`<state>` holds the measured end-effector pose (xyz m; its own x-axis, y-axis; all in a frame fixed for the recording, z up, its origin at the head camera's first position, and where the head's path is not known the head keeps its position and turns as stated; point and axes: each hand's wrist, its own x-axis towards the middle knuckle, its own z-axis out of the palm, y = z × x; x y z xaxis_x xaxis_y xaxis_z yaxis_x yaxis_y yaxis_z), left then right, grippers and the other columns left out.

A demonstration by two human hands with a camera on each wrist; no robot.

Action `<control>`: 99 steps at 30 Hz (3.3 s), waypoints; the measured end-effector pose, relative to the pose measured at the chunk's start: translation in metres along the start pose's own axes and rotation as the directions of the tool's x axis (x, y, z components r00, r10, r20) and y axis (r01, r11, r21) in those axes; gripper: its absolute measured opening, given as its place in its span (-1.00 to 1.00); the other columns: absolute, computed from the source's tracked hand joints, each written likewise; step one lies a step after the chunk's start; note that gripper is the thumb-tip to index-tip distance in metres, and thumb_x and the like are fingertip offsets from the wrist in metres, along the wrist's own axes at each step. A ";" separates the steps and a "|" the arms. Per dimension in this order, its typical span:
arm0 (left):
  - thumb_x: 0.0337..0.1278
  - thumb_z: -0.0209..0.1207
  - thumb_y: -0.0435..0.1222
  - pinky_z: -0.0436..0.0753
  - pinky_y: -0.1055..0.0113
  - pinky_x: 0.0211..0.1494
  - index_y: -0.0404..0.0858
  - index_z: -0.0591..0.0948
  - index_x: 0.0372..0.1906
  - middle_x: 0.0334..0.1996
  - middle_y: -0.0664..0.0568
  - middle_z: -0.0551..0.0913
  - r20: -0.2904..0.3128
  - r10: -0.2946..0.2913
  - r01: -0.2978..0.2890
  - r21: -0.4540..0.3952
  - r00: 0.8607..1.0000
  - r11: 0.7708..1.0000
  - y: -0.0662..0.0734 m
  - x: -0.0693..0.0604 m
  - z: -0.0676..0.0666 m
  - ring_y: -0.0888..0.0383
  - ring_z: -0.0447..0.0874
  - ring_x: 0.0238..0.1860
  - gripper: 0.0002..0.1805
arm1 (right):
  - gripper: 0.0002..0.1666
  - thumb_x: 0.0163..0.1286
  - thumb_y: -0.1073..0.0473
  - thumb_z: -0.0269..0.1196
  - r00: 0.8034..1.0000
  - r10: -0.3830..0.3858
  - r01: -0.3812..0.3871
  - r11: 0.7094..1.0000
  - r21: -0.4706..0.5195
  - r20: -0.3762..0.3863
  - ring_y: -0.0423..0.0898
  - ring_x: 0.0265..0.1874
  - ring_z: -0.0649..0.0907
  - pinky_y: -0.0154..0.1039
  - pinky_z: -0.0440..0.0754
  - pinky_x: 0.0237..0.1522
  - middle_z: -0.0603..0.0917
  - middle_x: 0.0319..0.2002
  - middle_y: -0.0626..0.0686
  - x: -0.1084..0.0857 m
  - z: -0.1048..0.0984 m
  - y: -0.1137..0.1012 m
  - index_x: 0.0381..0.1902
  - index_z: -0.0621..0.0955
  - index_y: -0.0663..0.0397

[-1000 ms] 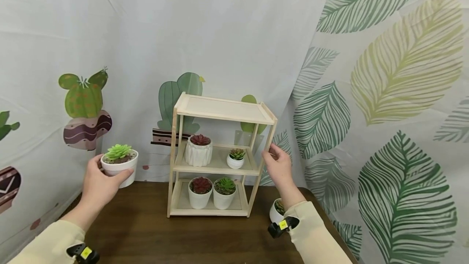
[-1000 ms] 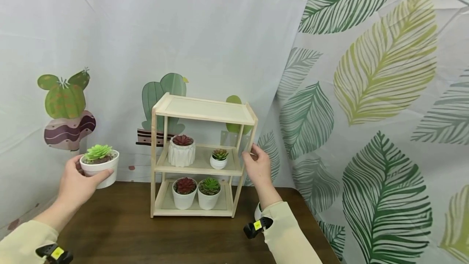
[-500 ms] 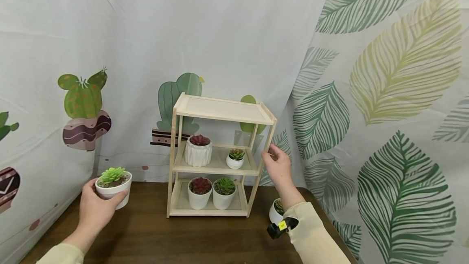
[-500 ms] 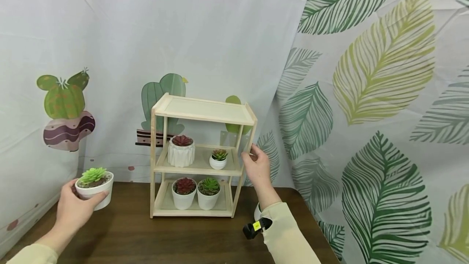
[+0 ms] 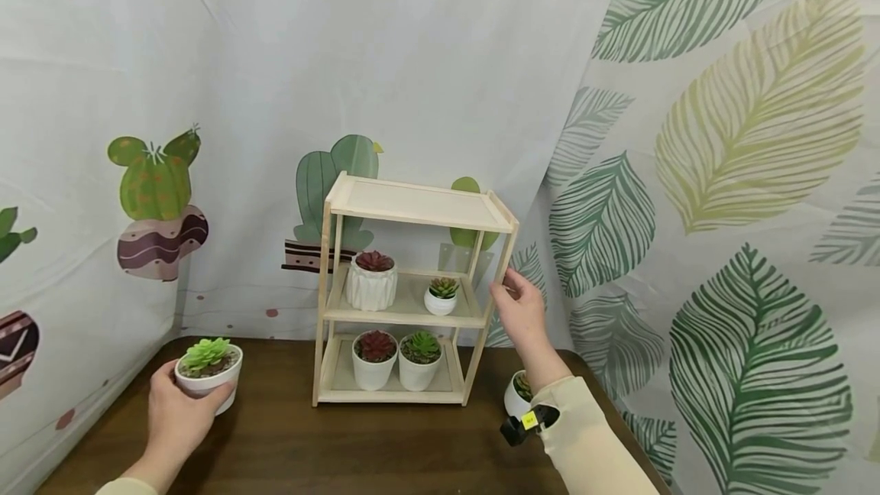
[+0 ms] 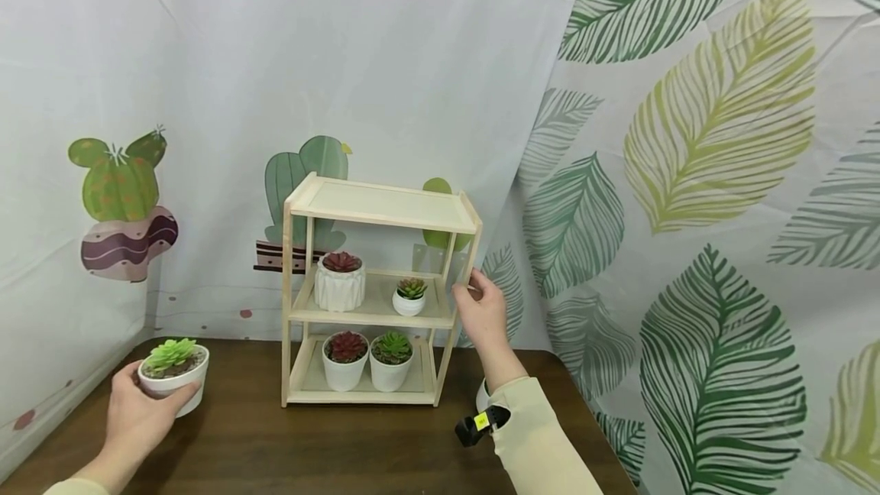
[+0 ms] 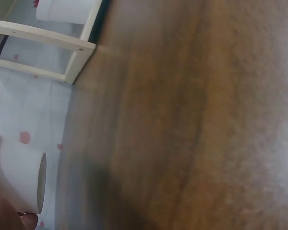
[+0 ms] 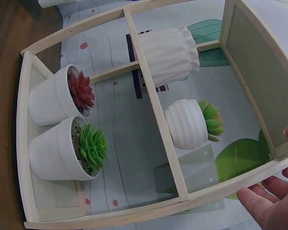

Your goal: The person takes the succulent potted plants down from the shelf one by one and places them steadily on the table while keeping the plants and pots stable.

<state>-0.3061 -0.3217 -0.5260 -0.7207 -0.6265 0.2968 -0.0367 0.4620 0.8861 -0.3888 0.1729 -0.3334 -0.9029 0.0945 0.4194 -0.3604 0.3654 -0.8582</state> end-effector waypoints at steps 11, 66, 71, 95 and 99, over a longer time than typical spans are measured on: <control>-0.10 0.52 -0.25 0.30 -0.27 0.40 -0.47 0.09 0.51 0.37 -0.50 0.26 -0.035 -0.024 0.024 -0.002 0.999 1.000 -0.016 -0.008 0.003 -0.40 0.29 0.36 0.13 | -0.41 0.48 0.06 0.20 1.000 0.002 -0.002 1.000 -0.020 0.009 0.13 0.21 0.69 0.11 0.66 0.22 0.66 0.27 0.20 0.000 -0.001 -0.001 0.43 0.52 0.06; 0.05 0.46 0.07 0.14 -0.45 0.48 -0.34 -0.39 0.64 0.58 -0.58 -0.23 0.214 -0.113 0.096 0.087 0.970 0.992 -0.021 -0.006 -0.012 -0.53 -0.14 0.57 0.45 | -0.33 0.51 0.04 0.20 0.996 0.013 -0.010 0.999 -0.041 0.083 0.16 0.21 0.67 0.12 0.65 0.22 0.60 0.33 0.23 -0.002 -0.006 -0.001 0.51 0.41 0.05; 0.09 0.38 0.21 0.19 -0.53 0.36 -0.28 -0.33 0.66 0.55 -0.62 -0.19 0.245 -0.107 0.071 0.152 0.964 0.986 -0.006 -0.004 -0.023 -0.59 -0.12 0.53 0.40 | -0.31 0.53 0.04 0.19 0.993 0.015 -0.010 0.999 -0.046 0.113 0.19 0.25 0.65 0.08 0.67 0.21 0.58 0.35 0.28 -0.003 -0.011 -0.003 0.53 0.38 0.11; 0.49 0.10 0.09 0.57 0.26 0.15 -0.24 0.46 0.42 0.27 -0.25 0.60 0.334 0.384 -0.386 -0.063 0.860 0.920 0.171 0.000 -0.026 -0.16 0.56 0.25 -0.36 | -0.34 0.44 0.03 0.30 0.981 -0.118 0.141 0.978 -0.151 0.155 0.12 0.25 0.67 0.09 0.64 0.25 0.65 0.30 0.15 -0.028 -0.023 -0.029 0.45 0.49 0.05; 0.50 0.09 0.07 0.57 -0.04 0.26 -0.26 0.46 0.42 0.28 -0.26 0.59 0.338 0.427 -0.416 -0.109 0.839 0.903 0.200 0.003 -0.019 -0.19 0.57 0.27 -0.37 | -0.38 0.41 0.06 0.34 0.976 -0.133 0.158 0.977 -0.142 0.170 0.12 0.25 0.67 0.06 0.64 0.27 0.67 0.28 0.15 -0.029 -0.016 -0.030 0.38 0.55 0.09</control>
<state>-0.3019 -0.2433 -0.3414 -0.8542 -0.1160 0.5068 0.3419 0.6090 0.7157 -0.3482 0.1742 -0.3154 -0.8734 -0.1139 0.4735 -0.4616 0.5039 -0.7301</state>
